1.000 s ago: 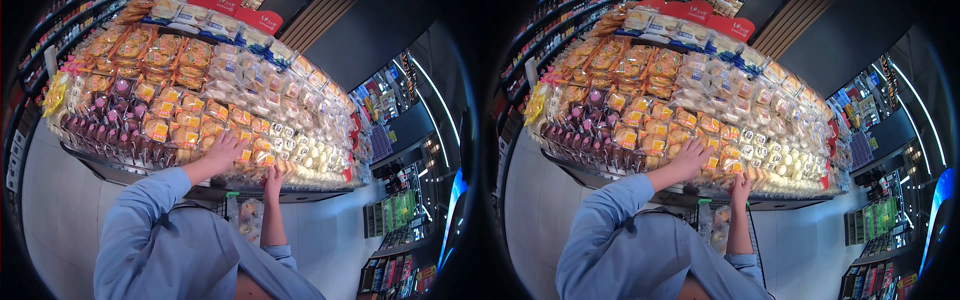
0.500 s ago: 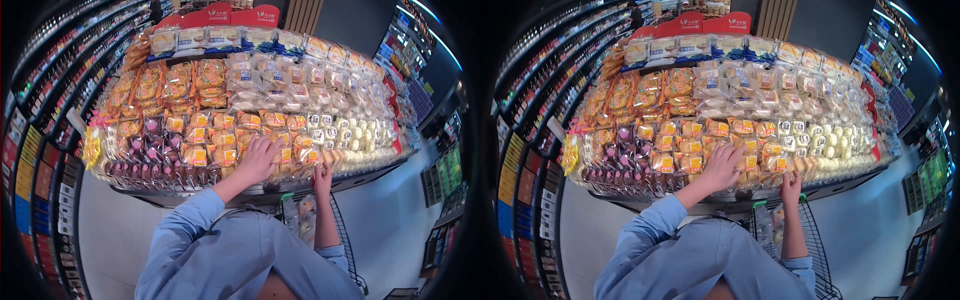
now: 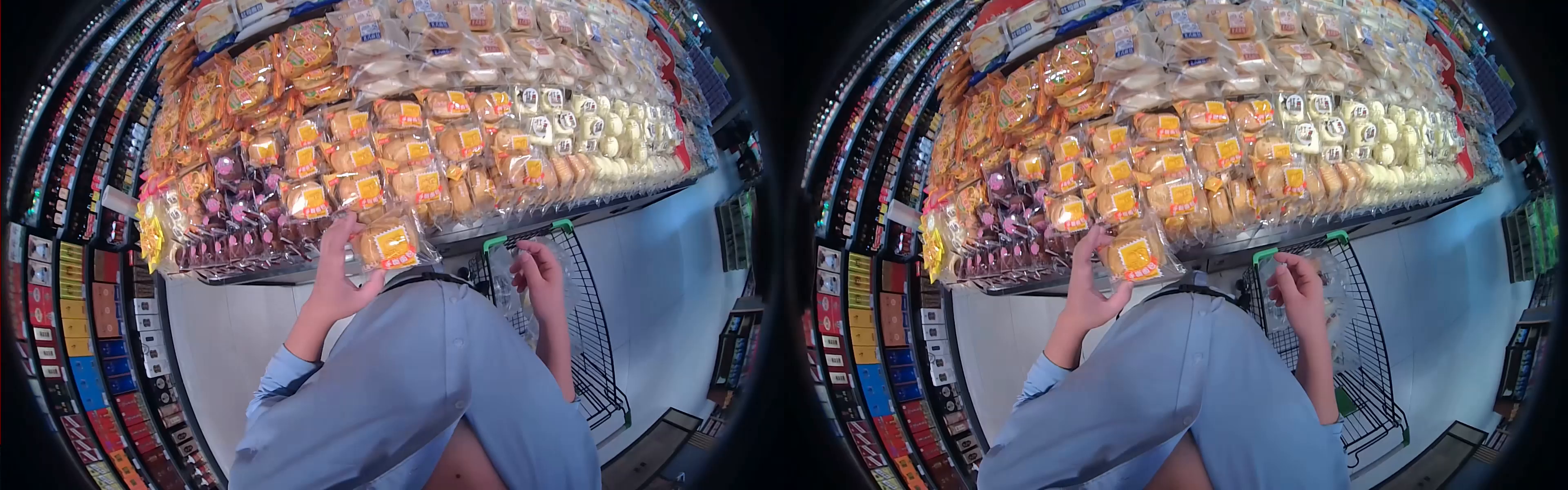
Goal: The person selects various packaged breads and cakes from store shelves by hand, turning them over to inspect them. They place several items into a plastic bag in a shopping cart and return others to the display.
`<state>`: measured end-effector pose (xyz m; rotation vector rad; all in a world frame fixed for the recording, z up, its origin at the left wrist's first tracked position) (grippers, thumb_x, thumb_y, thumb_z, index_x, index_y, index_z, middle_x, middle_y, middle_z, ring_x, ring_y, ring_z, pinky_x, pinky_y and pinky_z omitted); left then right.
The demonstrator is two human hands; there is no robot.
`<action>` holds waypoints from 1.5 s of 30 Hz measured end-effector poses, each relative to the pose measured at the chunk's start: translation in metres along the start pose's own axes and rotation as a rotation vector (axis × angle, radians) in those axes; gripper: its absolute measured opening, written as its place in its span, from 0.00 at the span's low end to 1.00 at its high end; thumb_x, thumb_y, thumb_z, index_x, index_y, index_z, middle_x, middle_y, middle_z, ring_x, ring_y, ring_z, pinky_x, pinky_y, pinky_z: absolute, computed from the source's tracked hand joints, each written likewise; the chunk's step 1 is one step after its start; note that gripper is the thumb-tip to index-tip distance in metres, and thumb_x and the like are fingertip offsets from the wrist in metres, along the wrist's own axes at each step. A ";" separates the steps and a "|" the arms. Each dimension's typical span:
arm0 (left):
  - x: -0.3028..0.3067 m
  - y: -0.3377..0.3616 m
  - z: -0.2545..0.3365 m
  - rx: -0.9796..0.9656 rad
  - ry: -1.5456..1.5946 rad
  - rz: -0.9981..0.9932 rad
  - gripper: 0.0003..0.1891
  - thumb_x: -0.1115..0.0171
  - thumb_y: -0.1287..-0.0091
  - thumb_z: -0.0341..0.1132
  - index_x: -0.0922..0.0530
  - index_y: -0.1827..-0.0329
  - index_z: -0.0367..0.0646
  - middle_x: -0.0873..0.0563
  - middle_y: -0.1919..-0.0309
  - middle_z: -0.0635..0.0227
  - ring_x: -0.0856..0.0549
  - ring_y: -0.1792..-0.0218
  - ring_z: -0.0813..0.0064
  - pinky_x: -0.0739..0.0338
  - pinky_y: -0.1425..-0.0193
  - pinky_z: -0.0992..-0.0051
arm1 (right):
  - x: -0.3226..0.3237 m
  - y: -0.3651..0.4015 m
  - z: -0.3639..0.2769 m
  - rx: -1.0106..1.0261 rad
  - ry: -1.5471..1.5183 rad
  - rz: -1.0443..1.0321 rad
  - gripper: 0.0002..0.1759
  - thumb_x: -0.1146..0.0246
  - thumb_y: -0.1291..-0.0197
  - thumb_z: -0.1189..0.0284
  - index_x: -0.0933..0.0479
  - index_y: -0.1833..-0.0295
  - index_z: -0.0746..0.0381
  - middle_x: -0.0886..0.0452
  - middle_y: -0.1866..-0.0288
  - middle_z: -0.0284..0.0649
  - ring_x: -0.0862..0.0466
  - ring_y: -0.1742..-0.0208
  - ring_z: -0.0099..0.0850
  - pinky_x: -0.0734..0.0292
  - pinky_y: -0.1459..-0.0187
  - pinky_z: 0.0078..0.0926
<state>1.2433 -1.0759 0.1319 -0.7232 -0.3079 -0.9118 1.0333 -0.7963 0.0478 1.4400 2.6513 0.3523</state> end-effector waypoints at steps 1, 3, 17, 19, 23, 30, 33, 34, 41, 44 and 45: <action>0.004 0.007 -0.007 0.039 -0.011 0.014 0.47 0.27 0.50 0.29 0.41 0.24 0.37 0.24 0.42 0.54 0.26 0.39 0.55 0.37 0.28 0.58 | -0.002 0.005 0.005 -0.023 0.001 -0.006 0.13 0.42 0.27 0.69 0.24 0.42 0.62 0.18 0.67 0.33 0.23 0.74 0.17 0.30 0.73 0.14; 0.006 0.010 -0.004 0.055 -0.036 0.001 0.47 0.27 0.50 0.30 0.41 0.24 0.37 0.24 0.42 0.54 0.26 0.38 0.55 0.37 0.28 0.57 | -0.008 0.005 0.006 -0.090 -0.034 -0.039 0.13 0.42 0.27 0.69 0.24 0.42 0.62 0.18 0.68 0.33 0.23 0.75 0.17 0.29 0.73 0.15; -0.057 -0.009 0.041 -0.071 0.030 -0.224 0.47 0.26 0.46 0.33 0.42 0.22 0.38 0.31 0.28 0.50 0.38 0.24 0.49 0.41 0.23 0.56 | -0.122 0.018 -0.024 -0.217 -0.246 -0.507 0.22 0.44 0.25 0.64 0.33 0.33 0.64 0.17 0.50 0.40 0.14 0.59 0.26 0.18 0.64 0.22; -0.059 -0.002 0.042 0.003 0.071 -0.226 0.49 0.26 0.44 0.34 0.44 0.20 0.40 0.36 0.24 0.51 0.43 0.20 0.52 0.43 0.22 0.56 | -0.120 0.020 -0.024 -0.207 -0.320 -0.489 0.21 0.44 0.25 0.65 0.32 0.34 0.64 0.16 0.50 0.40 0.14 0.59 0.27 0.18 0.64 0.22; -0.064 0.019 0.015 0.346 0.649 0.008 0.44 0.30 0.38 0.33 0.44 0.20 0.40 0.32 0.27 0.54 0.35 0.24 0.59 0.30 0.29 0.57 | -0.123 0.033 -0.011 -0.257 -0.529 -0.422 0.21 0.45 0.24 0.63 0.33 0.34 0.64 0.17 0.49 0.42 0.13 0.58 0.29 0.17 0.64 0.23; -0.103 0.067 -0.009 0.772 0.861 -0.302 0.24 0.45 0.23 0.43 0.31 0.32 0.37 0.16 0.50 0.64 0.14 0.58 0.75 0.18 0.61 0.76 | -0.119 0.042 0.018 -0.352 -0.401 -0.388 0.23 0.46 0.24 0.60 0.33 0.33 0.64 0.17 0.49 0.42 0.14 0.59 0.28 0.17 0.64 0.22; -0.106 0.069 -0.010 0.839 0.897 -0.306 0.23 0.45 0.23 0.44 0.30 0.33 0.38 0.16 0.51 0.63 0.14 0.59 0.75 0.18 0.62 0.76 | -0.120 0.045 0.020 -0.348 -0.318 -0.411 0.23 0.49 0.22 0.59 0.35 0.31 0.63 0.18 0.49 0.42 0.15 0.58 0.28 0.19 0.60 0.25; -0.106 0.069 -0.009 0.855 0.901 -0.300 0.21 0.45 0.23 0.42 0.29 0.34 0.38 0.16 0.53 0.65 0.14 0.60 0.77 0.18 0.63 0.77 | -0.120 0.045 0.019 -0.324 -0.287 -0.418 0.24 0.49 0.22 0.59 0.35 0.31 0.63 0.18 0.49 0.41 0.16 0.58 0.27 0.19 0.60 0.24; -0.111 0.071 -0.008 0.883 0.924 -0.274 0.20 0.44 0.23 0.43 0.26 0.37 0.37 0.14 0.55 0.67 0.15 0.60 0.79 0.19 0.59 0.78 | -0.118 0.044 0.022 -0.244 -0.352 -0.433 0.24 0.48 0.23 0.58 0.33 0.32 0.64 0.19 0.50 0.38 0.17 0.57 0.24 0.20 0.62 0.20; -0.112 0.068 -0.007 0.847 0.958 -0.279 0.20 0.43 0.23 0.44 0.25 0.38 0.38 0.13 0.55 0.67 0.14 0.59 0.79 0.20 0.56 0.78 | -0.116 0.042 0.025 -0.236 -0.396 -0.429 0.25 0.48 0.22 0.58 0.34 0.31 0.64 0.19 0.49 0.38 0.17 0.57 0.24 0.20 0.62 0.20; -0.113 0.069 -0.009 0.850 0.957 -0.282 0.20 0.43 0.23 0.44 0.25 0.38 0.38 0.13 0.55 0.67 0.14 0.59 0.79 0.20 0.56 0.78 | -0.116 0.042 0.026 -0.237 -0.399 -0.427 0.25 0.48 0.22 0.58 0.34 0.31 0.64 0.19 0.49 0.38 0.17 0.57 0.24 0.20 0.62 0.20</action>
Point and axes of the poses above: each hand's wrist, its own y-axis away from the middle knuckle, its own x-axis out of the back of the hand, z = x × y, the point moved 9 cm from there along -y, towards the middle knuckle
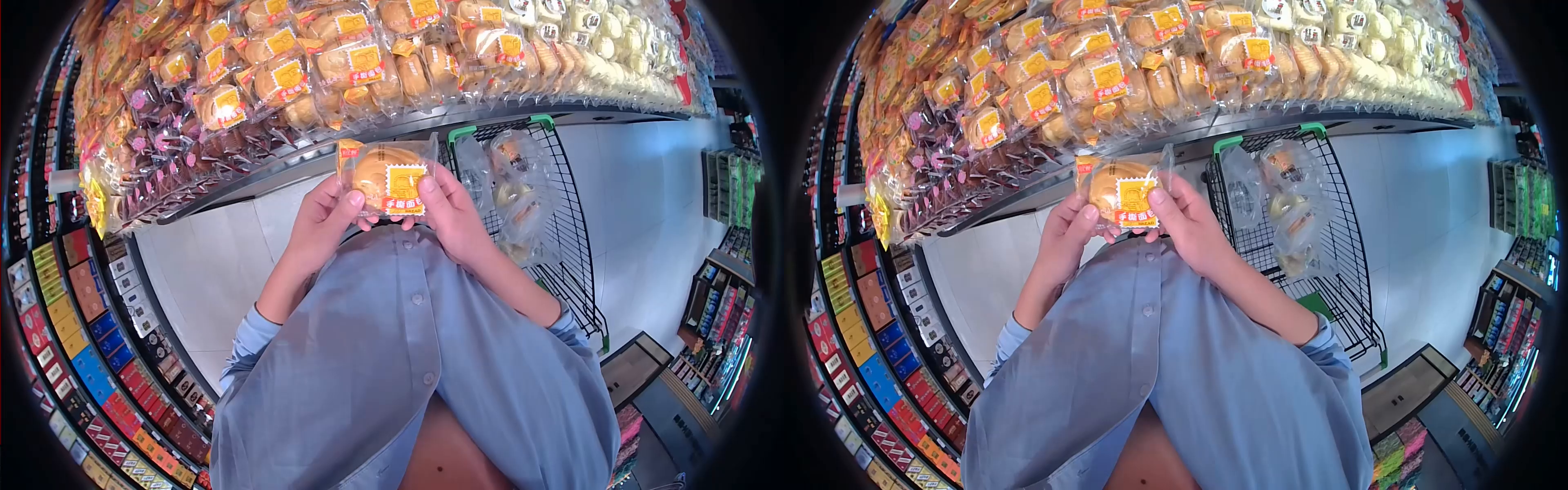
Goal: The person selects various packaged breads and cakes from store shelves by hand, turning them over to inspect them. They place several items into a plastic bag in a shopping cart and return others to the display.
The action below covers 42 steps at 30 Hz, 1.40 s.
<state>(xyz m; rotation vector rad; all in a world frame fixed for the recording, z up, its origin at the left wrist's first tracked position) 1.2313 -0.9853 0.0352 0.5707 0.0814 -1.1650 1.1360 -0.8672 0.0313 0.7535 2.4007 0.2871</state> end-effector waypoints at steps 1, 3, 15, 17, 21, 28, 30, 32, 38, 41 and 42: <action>0.001 -0.002 0.000 -0.018 -0.005 -0.016 0.19 0.43 0.23 0.44 0.25 0.39 0.38 0.13 0.54 0.67 0.14 0.58 0.79 0.20 0.55 0.78 | 0.001 0.000 -0.001 0.003 0.010 0.002 0.25 0.48 0.22 0.59 0.34 0.31 0.64 0.19 0.49 0.37 0.17 0.57 0.23 0.21 0.62 0.20; 0.000 -0.004 0.001 -0.038 -0.011 -0.032 0.19 0.42 0.24 0.44 0.25 0.39 0.38 0.13 0.54 0.67 0.14 0.58 0.78 0.20 0.54 0.78 | 0.002 0.000 -0.001 0.009 0.021 0.003 0.25 0.49 0.22 0.59 0.34 0.30 0.64 0.19 0.48 0.37 0.18 0.56 0.23 0.21 0.62 0.20; 0.015 -0.016 0.016 -0.108 0.022 -0.043 0.25 0.40 0.26 0.44 0.28 0.33 0.37 0.16 0.44 0.63 0.15 0.49 0.72 0.20 0.45 0.67 | -0.002 -0.025 -0.012 0.084 0.042 0.005 0.23 0.46 0.23 0.60 0.28 0.34 0.64 0.16 0.53 0.35 0.17 0.60 0.20 0.22 0.63 0.18; 0.022 -0.016 0.021 -0.131 0.049 -0.036 0.24 0.40 0.25 0.43 0.28 0.33 0.37 0.16 0.44 0.63 0.15 0.48 0.72 0.20 0.44 0.67 | -0.008 -0.033 -0.014 0.068 0.038 -0.014 0.23 0.46 0.24 0.59 0.28 0.34 0.65 0.16 0.54 0.36 0.16 0.61 0.22 0.21 0.63 0.19; 0.039 -0.014 0.034 -0.200 0.068 0.053 0.23 0.42 0.25 0.42 0.28 0.33 0.37 0.16 0.45 0.64 0.16 0.48 0.73 0.20 0.45 0.67 | -0.021 -0.050 -0.017 0.065 0.058 -0.076 0.22 0.45 0.24 0.61 0.30 0.34 0.65 0.17 0.53 0.37 0.15 0.61 0.23 0.21 0.63 0.20; 0.080 -0.011 0.048 -0.292 0.147 0.251 0.18 0.45 0.24 0.38 0.26 0.35 0.38 0.16 0.45 0.65 0.16 0.48 0.74 0.20 0.48 0.68 | -0.027 -0.075 -0.044 0.221 0.145 0.043 0.19 0.47 0.23 0.68 0.32 0.33 0.65 0.19 0.45 0.40 0.16 0.57 0.25 0.20 0.60 0.21; 0.085 -0.011 0.052 -0.321 0.154 0.254 0.18 0.45 0.23 0.37 0.26 0.36 0.39 0.16 0.46 0.65 0.16 0.49 0.75 0.20 0.48 0.68 | -0.030 -0.079 -0.053 0.303 0.130 0.053 0.18 0.49 0.23 0.69 0.30 0.34 0.65 0.20 0.43 0.41 0.17 0.55 0.24 0.20 0.56 0.22; 0.090 -0.012 0.055 -0.327 0.168 0.263 0.18 0.46 0.23 0.36 0.26 0.35 0.39 0.16 0.45 0.66 0.16 0.49 0.75 0.20 0.49 0.68 | -0.037 -0.083 -0.057 0.331 0.163 0.015 0.17 0.50 0.22 0.70 0.29 0.35 0.66 0.20 0.42 0.41 0.18 0.53 0.24 0.21 0.54 0.23; 0.096 -0.012 0.063 -0.335 0.190 0.304 0.15 0.42 0.24 0.39 0.24 0.40 0.41 0.14 0.49 0.69 0.16 0.50 0.79 0.19 0.50 0.73 | -0.056 -0.088 -0.064 0.369 0.288 -0.042 0.17 0.52 0.22 0.72 0.26 0.37 0.67 0.21 0.41 0.39 0.19 0.48 0.25 0.21 0.50 0.24; 0.096 -0.010 0.072 -0.346 0.112 0.309 0.18 0.44 0.24 0.37 0.27 0.35 0.39 0.15 0.47 0.67 0.16 0.49 0.77 0.20 0.48 0.71 | -0.057 -0.087 -0.068 0.350 0.401 0.004 0.17 0.50 0.24 0.73 0.25 0.36 0.66 0.22 0.38 0.40 0.21 0.40 0.27 0.24 0.43 0.26; 0.098 -0.009 0.078 -0.364 0.046 0.337 0.19 0.45 0.24 0.35 0.29 0.33 0.37 0.16 0.46 0.66 0.16 0.48 0.75 0.19 0.48 0.69 | -0.061 -0.086 -0.074 0.432 0.494 -0.021 0.17 0.48 0.25 0.74 0.25 0.36 0.65 0.23 0.35 0.41 0.23 0.37 0.28 0.27 0.38 0.28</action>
Point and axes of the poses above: each hand's wrist, its own y-axis away from the middle knuckle, its own x-axis out of the back of the hand, z = x × y, the point moved 9 cm from there along -y, towards the middle knuckle
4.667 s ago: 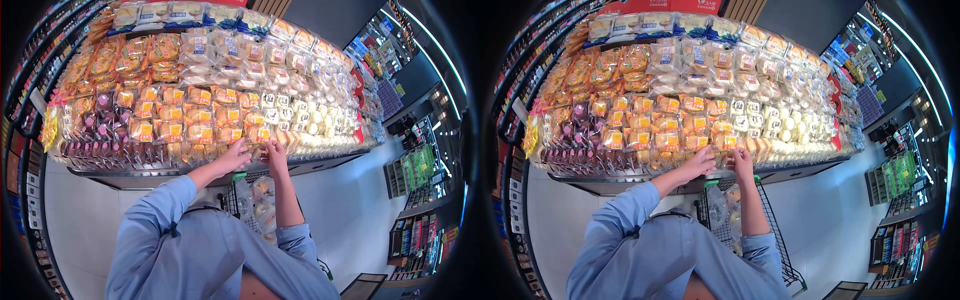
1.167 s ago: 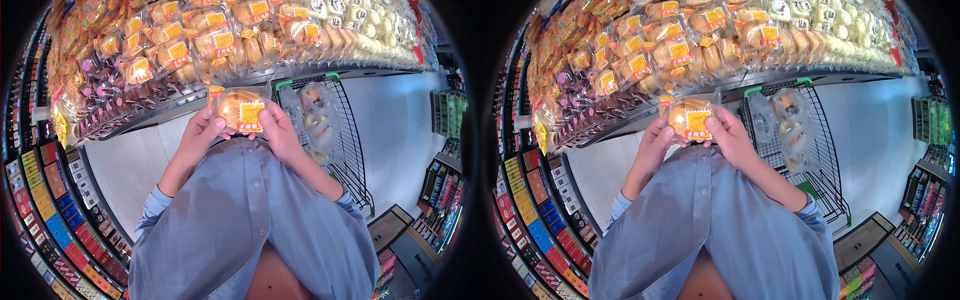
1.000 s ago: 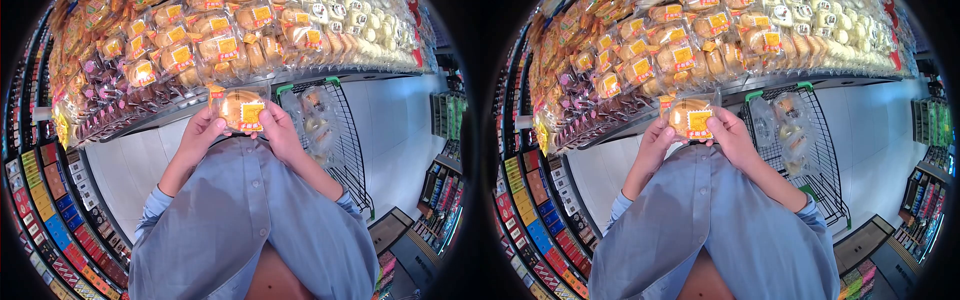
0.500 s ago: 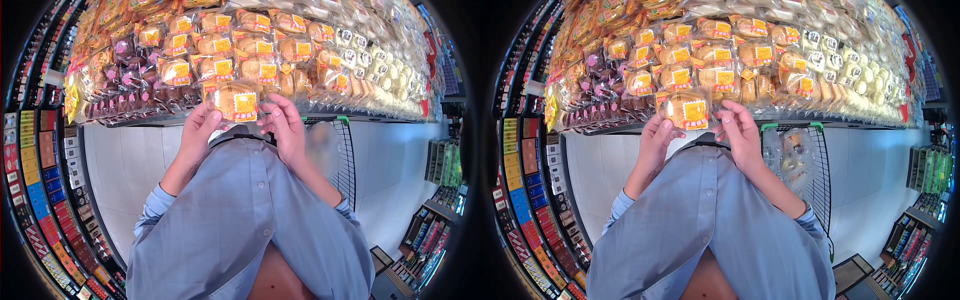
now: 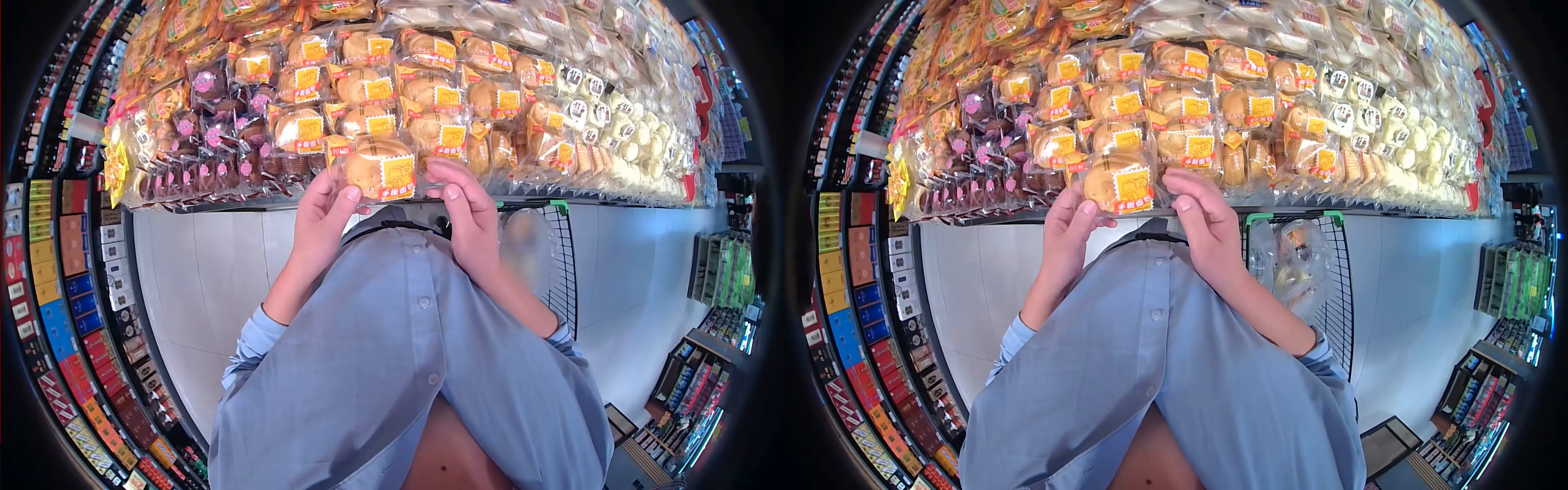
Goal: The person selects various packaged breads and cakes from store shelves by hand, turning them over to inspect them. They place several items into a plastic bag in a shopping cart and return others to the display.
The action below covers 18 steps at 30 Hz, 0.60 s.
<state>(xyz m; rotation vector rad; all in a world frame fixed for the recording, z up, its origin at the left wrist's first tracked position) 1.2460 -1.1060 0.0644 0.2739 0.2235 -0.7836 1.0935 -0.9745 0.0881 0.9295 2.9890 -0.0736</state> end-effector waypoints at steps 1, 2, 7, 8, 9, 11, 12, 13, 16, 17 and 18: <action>0.001 -0.001 0.001 0.003 0.000 -0.007 0.19 0.45 0.24 0.35 0.29 0.33 0.37 0.16 0.46 0.66 0.16 0.48 0.75 0.19 0.48 0.69 | -0.003 0.000 -0.007 0.086 0.089 -0.022 0.17 0.47 0.26 0.75 0.25 0.35 0.64 0.24 0.33 0.42 0.25 0.33 0.29 0.30 0.34 0.29; -0.001 -0.002 0.008 -0.066 -0.053 -0.040 0.20 0.44 0.25 0.33 0.29 0.33 0.36 0.17 0.45 0.65 0.17 0.47 0.75 0.20 0.47 0.69 | -0.004 0.001 -0.008 0.083 0.091 -0.014 0.17 0.47 0.26 0.75 0.25 0.35 0.64 0.24 0.33 0.42 0.25 0.33 0.29 0.30 0.34 0.29; -0.018 0.000 0.024 -0.236 -0.353 -0.202 0.35 0.28 0.39 0.30 0.33 0.28 0.37 0.27 0.40 0.64 0.20 0.44 0.73 0.23 0.40 0.71 | -0.019 0.010 0.000 0.127 -0.241 -0.075 0.35 0.38 0.30 0.67 0.41 0.22 0.62 0.35 0.23 0.42 0.32 0.26 0.33 0.37 0.28 0.34; -0.021 -0.001 0.031 -0.237 -0.351 -0.215 0.35 0.28 0.39 0.30 0.33 0.28 0.37 0.27 0.40 0.64 0.20 0.44 0.73 0.23 0.40 0.71 | -0.020 0.010 0.000 0.130 -0.236 -0.063 0.35 0.38 0.30 0.67 0.41 0.22 0.62 0.35 0.23 0.42 0.32 0.26 0.33 0.37 0.28 0.34; -0.037 0.002 0.041 -0.276 -0.468 -0.324 0.38 0.26 0.40 0.32 0.34 0.27 0.38 0.28 0.39 0.62 0.21 0.42 0.70 0.24 0.40 0.69 | -0.019 0.010 -0.001 0.137 -0.355 -0.036 0.40 0.36 0.31 0.64 0.46 0.20 0.62 0.37 0.22 0.42 0.34 0.25 0.34 0.37 0.27 0.35; -0.061 0.007 0.046 -0.315 -0.589 -0.504 0.40 0.25 0.42 0.35 0.34 0.26 0.41 0.29 0.36 0.58 0.23 0.39 0.64 0.24 0.37 0.64 | -0.009 0.017 0.008 0.046 -0.357 -0.002 0.48 0.33 0.34 0.59 0.53 0.19 0.62 0.37 0.23 0.44 0.35 0.23 0.36 0.38 0.26 0.40; -0.065 0.006 0.046 -0.317 -0.586 -0.515 0.40 0.25 0.42 0.35 0.34 0.26 0.41 0.29 0.36 0.58 0.23 0.39 0.64 0.24 0.37 0.64 | -0.011 0.019 0.006 0.049 -0.353 0.008 0.48 0.33 0.34 0.59 0.53 0.19 0.62 0.37 0.23 0.44 0.35 0.23 0.36 0.38 0.26 0.40; -0.073 0.008 0.045 -0.353 -0.611 -0.584 0.39 0.25 0.42 0.34 0.33 0.26 0.41 0.29 0.35 0.59 0.23 0.39 0.65 0.24 0.36 0.64 | -0.008 0.020 0.007 -0.003 -0.424 0.104 0.50 0.34 0.35 0.52 0.52 0.19 0.63 0.34 0.25 0.45 0.31 0.26 0.36 0.32 0.29 0.41; -0.085 0.011 0.044 -0.453 -0.681 -0.667 0.34 0.29 0.39 0.32 0.31 0.28 0.41 0.27 0.36 0.59 0.21 0.41 0.68 0.23 0.39 0.67 | 0.009 0.027 0.014 -0.113 -0.575 0.296 0.46 0.35 0.35 0.48 0.44 0.23 0.64 0.26 0.33 0.45 0.21 0.36 0.36 0.20 0.39 0.42; -0.078 0.003 0.039 -0.403 -0.629 -0.561 0.32 0.30 0.37 0.30 0.30 0.29 0.41 0.26 0.36 0.60 0.20 0.43 0.69 0.22 0.41 0.68 | 0.014 0.029 0.021 -0.180 -0.625 0.268 0.43 0.35 0.34 0.51 0.42 0.25 0.63 0.24 0.35 0.44 0.20 0.38 0.36 0.18 0.41 0.42; -0.069 -0.005 0.033 -0.354 -0.577 -0.454 0.30 0.32 0.36 0.29 0.29 0.29 0.40 0.26 0.37 0.60 0.19 0.45 0.70 0.22 0.43 0.70 | 0.018 0.032 0.028 -0.247 -0.675 0.238 0.39 0.35 0.34 0.53 0.39 0.26 0.63 0.23 0.37 0.44 0.18 0.40 0.37 0.17 0.43 0.42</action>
Point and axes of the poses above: each hand's wrist, its own y-axis away from the middle knuckle, its own x-axis out of the back of the hand, z = x × y, the point moved 9 cm from there along -y, towards the middle knuckle
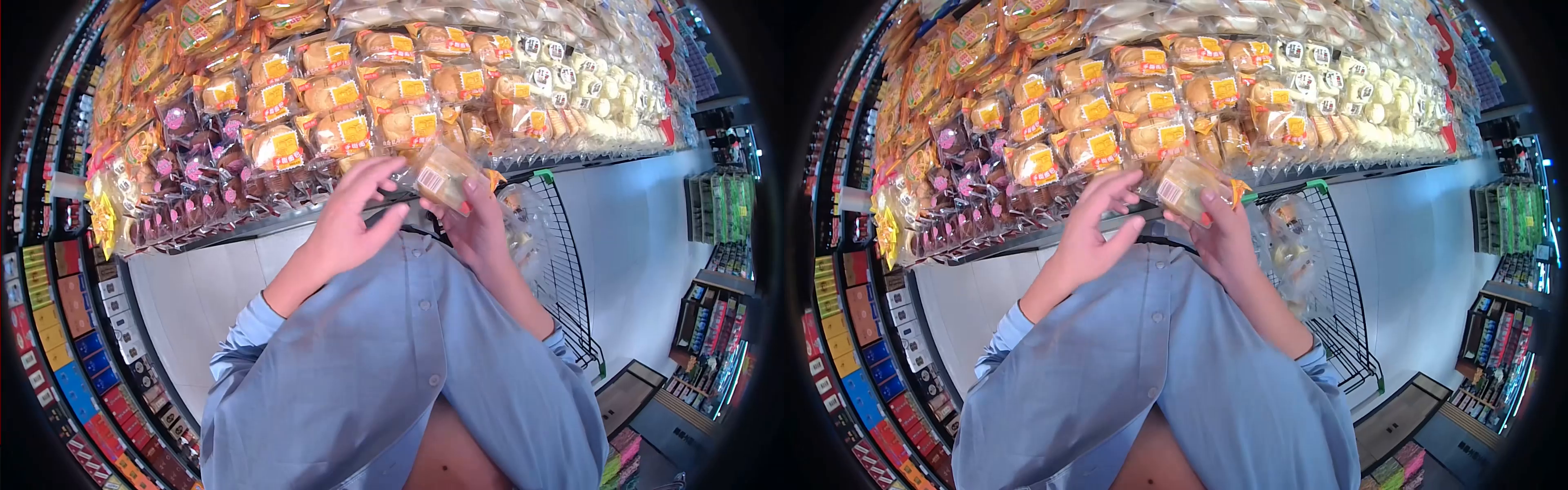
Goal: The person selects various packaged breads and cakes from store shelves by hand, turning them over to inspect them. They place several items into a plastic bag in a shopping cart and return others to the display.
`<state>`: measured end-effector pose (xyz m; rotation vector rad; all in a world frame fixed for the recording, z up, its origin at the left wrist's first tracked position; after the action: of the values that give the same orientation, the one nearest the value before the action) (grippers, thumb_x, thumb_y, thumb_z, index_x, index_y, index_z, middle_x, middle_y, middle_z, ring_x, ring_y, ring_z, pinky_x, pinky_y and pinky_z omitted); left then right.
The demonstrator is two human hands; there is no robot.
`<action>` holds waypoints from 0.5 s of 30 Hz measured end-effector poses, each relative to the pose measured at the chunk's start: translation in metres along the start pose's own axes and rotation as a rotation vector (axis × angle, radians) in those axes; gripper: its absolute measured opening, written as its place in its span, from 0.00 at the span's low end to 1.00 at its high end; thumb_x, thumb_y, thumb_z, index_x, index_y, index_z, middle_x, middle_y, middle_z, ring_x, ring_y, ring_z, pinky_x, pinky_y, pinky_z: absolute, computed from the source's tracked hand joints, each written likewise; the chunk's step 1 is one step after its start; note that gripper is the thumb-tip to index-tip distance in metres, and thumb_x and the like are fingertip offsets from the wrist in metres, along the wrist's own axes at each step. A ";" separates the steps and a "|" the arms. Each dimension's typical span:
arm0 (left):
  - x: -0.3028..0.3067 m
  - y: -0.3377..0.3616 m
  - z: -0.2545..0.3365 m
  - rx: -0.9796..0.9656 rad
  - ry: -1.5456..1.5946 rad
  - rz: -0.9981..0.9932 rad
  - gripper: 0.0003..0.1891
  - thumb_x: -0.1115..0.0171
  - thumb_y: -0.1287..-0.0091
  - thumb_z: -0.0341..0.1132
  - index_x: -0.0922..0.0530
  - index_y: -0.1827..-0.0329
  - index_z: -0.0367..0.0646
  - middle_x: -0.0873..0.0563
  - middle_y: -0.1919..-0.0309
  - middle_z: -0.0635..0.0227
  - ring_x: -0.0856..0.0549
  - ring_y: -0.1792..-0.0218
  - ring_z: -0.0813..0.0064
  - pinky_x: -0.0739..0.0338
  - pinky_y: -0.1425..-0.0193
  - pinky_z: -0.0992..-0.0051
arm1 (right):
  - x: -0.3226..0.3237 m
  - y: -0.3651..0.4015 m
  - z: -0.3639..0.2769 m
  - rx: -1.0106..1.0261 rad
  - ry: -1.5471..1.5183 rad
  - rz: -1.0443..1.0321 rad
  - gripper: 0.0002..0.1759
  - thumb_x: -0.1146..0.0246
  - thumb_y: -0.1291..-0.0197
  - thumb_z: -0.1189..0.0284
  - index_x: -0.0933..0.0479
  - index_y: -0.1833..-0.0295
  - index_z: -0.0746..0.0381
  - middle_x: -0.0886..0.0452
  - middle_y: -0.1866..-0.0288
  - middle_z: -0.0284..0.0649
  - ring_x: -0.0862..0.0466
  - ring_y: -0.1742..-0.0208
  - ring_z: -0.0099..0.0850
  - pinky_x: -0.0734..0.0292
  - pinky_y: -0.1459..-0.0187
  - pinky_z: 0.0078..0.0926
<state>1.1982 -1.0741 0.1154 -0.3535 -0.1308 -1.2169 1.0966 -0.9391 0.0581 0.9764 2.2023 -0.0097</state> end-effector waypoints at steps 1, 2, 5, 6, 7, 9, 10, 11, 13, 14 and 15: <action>0.003 -0.002 -0.009 0.016 -0.021 0.068 0.29 0.37 0.32 0.25 0.33 0.27 0.40 0.25 0.38 0.60 0.19 0.49 0.77 0.23 0.45 0.76 | 0.007 0.001 0.000 -0.026 -0.052 0.023 0.35 0.36 0.34 0.58 0.37 0.28 0.63 0.24 0.36 0.46 0.19 0.38 0.39 0.17 0.42 0.43; 0.003 -0.004 -0.015 0.004 -0.022 0.062 0.29 0.37 0.32 0.25 0.33 0.27 0.40 0.25 0.38 0.60 0.19 0.49 0.77 0.23 0.45 0.76 | 0.013 0.001 -0.002 -0.012 -0.052 0.023 0.35 0.36 0.34 0.58 0.37 0.28 0.63 0.24 0.36 0.46 0.19 0.38 0.39 0.17 0.42 0.43; 0.003 -0.009 -0.050 0.259 0.250 0.128 0.34 0.38 0.29 0.30 0.43 0.22 0.40 0.16 0.55 0.63 0.18 0.56 0.81 0.21 0.51 0.77 | 0.016 -0.006 -0.005 -0.029 -0.066 -0.071 0.36 0.35 0.34 0.58 0.38 0.28 0.64 0.24 0.36 0.46 0.19 0.39 0.40 0.17 0.42 0.43; 0.000 -0.012 -0.051 0.246 0.251 0.126 0.34 0.38 0.29 0.30 0.43 0.22 0.40 0.16 0.55 0.63 0.18 0.56 0.81 0.21 0.51 0.77 | 0.017 -0.009 -0.008 -0.020 -0.066 -0.072 0.36 0.35 0.35 0.59 0.38 0.28 0.65 0.24 0.36 0.46 0.19 0.38 0.40 0.17 0.42 0.43; -0.002 -0.014 -0.053 0.244 0.254 0.124 0.35 0.38 0.29 0.31 0.43 0.22 0.38 0.16 0.56 0.63 0.18 0.56 0.80 0.21 0.51 0.76 | 0.017 -0.013 -0.011 -0.013 -0.064 -0.074 0.36 0.35 0.35 0.60 0.38 0.28 0.65 0.24 0.35 0.47 0.19 0.38 0.40 0.17 0.41 0.43; -0.007 -0.018 -0.061 0.244 0.223 0.108 0.36 0.38 0.29 0.31 0.45 0.22 0.36 0.17 0.49 0.58 0.18 0.56 0.79 0.21 0.51 0.76 | 0.015 -0.022 -0.016 -0.034 -0.058 -0.143 0.37 0.35 0.35 0.60 0.38 0.28 0.66 0.24 0.35 0.47 0.19 0.38 0.40 0.17 0.41 0.43; -0.010 -0.021 -0.065 0.238 0.226 0.114 0.36 0.38 0.29 0.31 0.45 0.22 0.36 0.17 0.49 0.58 0.18 0.56 0.79 0.21 0.51 0.76 | 0.011 -0.027 -0.017 -0.065 -0.057 -0.209 0.37 0.34 0.35 0.60 0.38 0.28 0.67 0.25 0.35 0.47 0.20 0.38 0.40 0.17 0.41 0.44; -0.010 -0.023 -0.067 0.210 0.220 0.154 0.36 0.38 0.29 0.31 0.45 0.22 0.35 0.18 0.45 0.56 0.18 0.56 0.79 0.21 0.51 0.77 | 0.017 -0.034 -0.015 -0.080 -0.004 -0.201 0.38 0.34 0.36 0.60 0.38 0.27 0.68 0.25 0.34 0.47 0.20 0.38 0.40 0.18 0.41 0.43; -0.008 -0.027 -0.064 0.183 0.222 0.209 0.36 0.38 0.29 0.31 0.46 0.22 0.35 0.20 0.41 0.54 0.18 0.57 0.79 0.21 0.52 0.77 | 0.020 -0.041 -0.018 -0.113 0.038 -0.221 0.39 0.34 0.36 0.59 0.38 0.27 0.69 0.24 0.35 0.47 0.20 0.38 0.39 0.18 0.41 0.43; -0.010 -0.028 -0.068 0.245 0.278 0.198 0.35 0.40 0.28 0.30 0.47 0.21 0.36 0.26 0.34 0.53 0.18 0.54 0.77 0.21 0.50 0.76 | 0.020 -0.043 -0.019 -0.139 0.071 -0.237 0.39 0.34 0.36 0.59 0.38 0.27 0.69 0.24 0.35 0.47 0.20 0.38 0.39 0.18 0.40 0.43; -0.014 -0.028 -0.072 0.310 0.335 0.186 0.34 0.43 0.27 0.29 0.48 0.20 0.37 0.33 0.27 0.53 0.17 0.50 0.74 0.21 0.48 0.74 | 0.021 -0.045 -0.020 -0.147 0.080 -0.240 0.39 0.34 0.36 0.59 0.38 0.27 0.69 0.24 0.35 0.47 0.20 0.38 0.39 0.18 0.40 0.43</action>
<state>1.1611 -1.0941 0.0496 0.1085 0.0051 -1.0363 1.0456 -0.9526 0.0484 0.6392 2.3452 0.0808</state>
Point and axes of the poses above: each hand's wrist, its own y-axis away from the middle knuckle, its own x-axis out of the back of the hand, z = x × y, the point moved 9 cm from there along -y, towards the middle knuckle
